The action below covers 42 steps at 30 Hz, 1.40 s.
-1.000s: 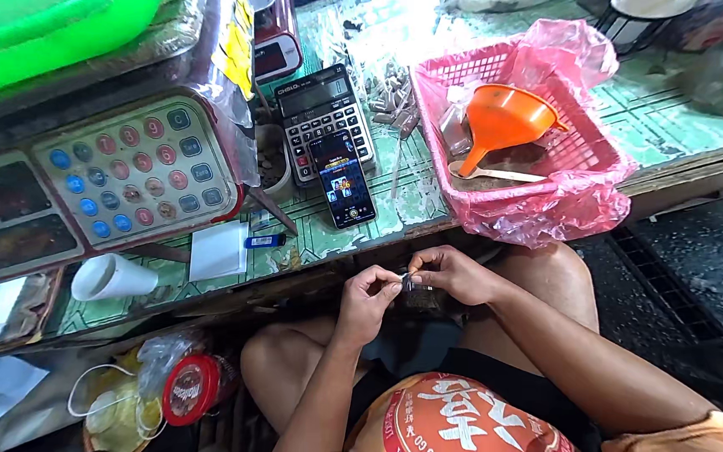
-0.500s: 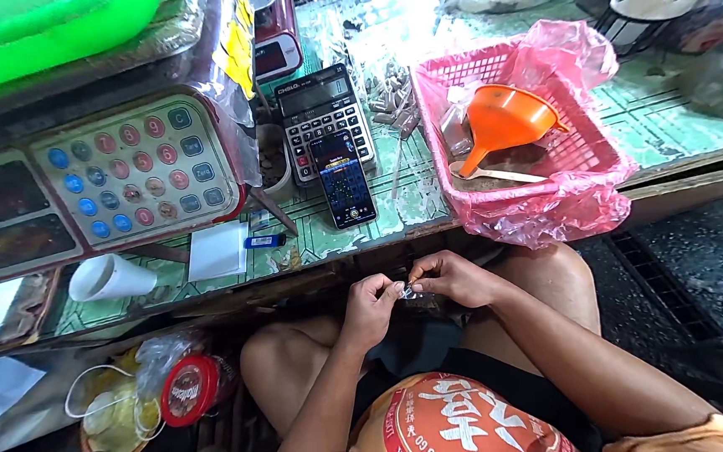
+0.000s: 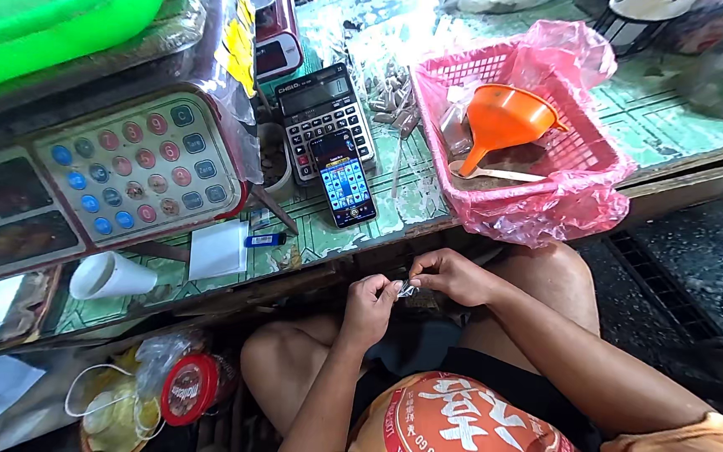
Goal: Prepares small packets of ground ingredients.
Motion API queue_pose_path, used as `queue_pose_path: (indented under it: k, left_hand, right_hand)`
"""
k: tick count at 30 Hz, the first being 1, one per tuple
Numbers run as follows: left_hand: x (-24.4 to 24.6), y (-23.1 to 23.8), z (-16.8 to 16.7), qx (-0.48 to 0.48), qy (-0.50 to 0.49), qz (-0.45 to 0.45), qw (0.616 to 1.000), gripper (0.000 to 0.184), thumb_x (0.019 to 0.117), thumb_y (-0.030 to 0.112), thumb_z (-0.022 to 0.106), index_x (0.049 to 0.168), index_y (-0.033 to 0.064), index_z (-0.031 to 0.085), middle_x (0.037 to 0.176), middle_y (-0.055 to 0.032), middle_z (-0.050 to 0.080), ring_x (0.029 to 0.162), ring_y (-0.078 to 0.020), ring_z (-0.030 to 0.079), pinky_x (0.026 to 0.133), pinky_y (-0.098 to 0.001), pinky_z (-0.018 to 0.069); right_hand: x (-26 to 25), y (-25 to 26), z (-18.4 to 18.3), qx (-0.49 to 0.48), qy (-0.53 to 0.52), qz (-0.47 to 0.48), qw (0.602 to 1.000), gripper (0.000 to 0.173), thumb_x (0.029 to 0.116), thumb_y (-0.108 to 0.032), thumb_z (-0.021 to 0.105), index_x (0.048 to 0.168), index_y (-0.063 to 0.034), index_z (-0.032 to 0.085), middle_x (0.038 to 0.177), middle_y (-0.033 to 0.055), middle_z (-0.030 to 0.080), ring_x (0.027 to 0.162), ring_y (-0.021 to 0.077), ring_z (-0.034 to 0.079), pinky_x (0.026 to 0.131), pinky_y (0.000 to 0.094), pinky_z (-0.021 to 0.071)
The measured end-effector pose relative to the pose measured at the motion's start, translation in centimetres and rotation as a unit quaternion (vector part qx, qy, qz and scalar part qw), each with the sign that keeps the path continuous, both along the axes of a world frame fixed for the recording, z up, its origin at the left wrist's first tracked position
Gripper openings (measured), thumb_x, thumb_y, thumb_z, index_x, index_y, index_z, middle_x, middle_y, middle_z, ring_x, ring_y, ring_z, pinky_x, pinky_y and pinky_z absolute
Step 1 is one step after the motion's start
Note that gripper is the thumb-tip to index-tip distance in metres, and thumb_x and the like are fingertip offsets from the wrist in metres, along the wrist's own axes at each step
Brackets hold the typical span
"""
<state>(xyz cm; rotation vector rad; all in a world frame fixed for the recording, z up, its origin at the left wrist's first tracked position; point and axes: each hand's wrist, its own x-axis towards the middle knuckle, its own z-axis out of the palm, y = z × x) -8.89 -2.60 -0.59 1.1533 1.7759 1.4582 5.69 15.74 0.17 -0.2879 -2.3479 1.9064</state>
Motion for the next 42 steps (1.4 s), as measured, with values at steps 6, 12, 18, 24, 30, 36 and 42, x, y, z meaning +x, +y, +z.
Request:
queue_pose_path:
  k: [6, 12, 18, 24, 30, 36, 42]
  left_hand:
    - [-0.6, -0.2, 0.3, 0.077, -0.131, -0.003, 0.988, 0.009, 0.0909, 0.000, 0.071, 0.098, -0.0015, 0.075, 0.096, -0.0081, 0.072, 0.086, -0.0123, 0.069, 0.078, -0.0274, 0.0600]
    - [-0.3, 0.1, 0.4, 0.016, -0.066, 0.029, 0.997, 0.014, 0.0952, 0.012, 0.070, 0.083, 0.0044, 0.071, 0.077, -0.0005, 0.067, 0.070, -0.0068, 0.063, 0.066, -0.0228, 0.0540]
    - [-0.6, 0.4, 0.9, 0.113, -0.151, 0.049, 0.981, 0.012, 0.0977, 0.003, 0.062, 0.097, -0.0013, 0.072, 0.086, -0.0049, 0.071, 0.076, -0.0115, 0.067, 0.074, -0.0287, 0.0588]
    - [-1.3, 0.3, 1.1, 0.071, -0.167, 0.021, 0.983, 0.028, 0.1010, 0.009, 0.058, 0.121, -0.0086, 0.067, 0.109, -0.0139, 0.073, 0.096, -0.0199, 0.071, 0.090, -0.0363, 0.0594]
    - [-0.1, 1.3, 1.6, 0.052, -0.127, 0.034, 0.990, 0.006, 0.0929, 0.002, 0.069, 0.093, -0.0020, 0.074, 0.084, -0.0071, 0.073, 0.073, -0.0136, 0.070, 0.073, -0.0295, 0.0614]
    - [0.0, 1.5, 1.1, 0.037, -0.100, 0.047, 0.993, 0.010, 0.0915, 0.008, 0.073, 0.085, 0.0020, 0.069, 0.075, -0.0026, 0.067, 0.064, -0.0095, 0.063, 0.063, -0.0246, 0.0556]
    - [-0.7, 0.7, 0.7, 0.048, -0.168, -0.001, 0.985, 0.009, 0.0890, 0.000, 0.072, 0.098, -0.0024, 0.072, 0.088, -0.0075, 0.071, 0.077, -0.0131, 0.067, 0.073, -0.0287, 0.0588]
  right_hand:
    - [0.1, 0.3, 0.3, -0.027, 0.008, -0.012, 1.000, 0.015, 0.0981, -0.019, 0.067, 0.090, -0.0080, 0.072, 0.078, -0.0056, 0.065, 0.070, -0.0010, 0.058, 0.065, 0.0185, 0.0477]
    - [0.1, 0.1, 0.3, -0.035, 0.012, -0.035, 0.999, 0.016, 0.0991, -0.020, 0.065, 0.090, -0.0088, 0.072, 0.077, -0.0062, 0.064, 0.068, -0.0010, 0.056, 0.063, 0.0182, 0.0465]
    - [-0.2, 0.0, 0.2, -0.057, 0.033, -0.080, 0.995, 0.016, 0.1000, -0.018, 0.064, 0.091, -0.0089, 0.072, 0.077, -0.0076, 0.065, 0.068, -0.0013, 0.057, 0.064, 0.0179, 0.0479]
    - [0.1, 0.3, -0.1, -0.068, 0.025, -0.095, 0.993, 0.015, 0.0995, -0.019, 0.065, 0.091, -0.0095, 0.073, 0.077, -0.0071, 0.066, 0.068, -0.0007, 0.058, 0.064, 0.0182, 0.0483]
    - [0.1, 0.2, -0.1, -0.064, 0.030, -0.088, 0.994, 0.015, 0.0996, -0.019, 0.064, 0.092, -0.0094, 0.073, 0.075, -0.0076, 0.064, 0.066, -0.0010, 0.056, 0.062, 0.0180, 0.0470]
    - [0.4, 0.2, 0.2, -0.057, -0.005, -0.031, 0.998, 0.013, 0.0979, -0.018, 0.067, 0.097, -0.0079, 0.074, 0.084, -0.0042, 0.070, 0.076, 0.0011, 0.063, 0.071, 0.0204, 0.0533]
    - [0.1, 0.2, 0.1, -0.030, 0.007, -0.041, 0.999, 0.012, 0.0971, -0.019, 0.068, 0.093, -0.0088, 0.072, 0.081, -0.0048, 0.068, 0.073, 0.0000, 0.060, 0.067, 0.0192, 0.0502]
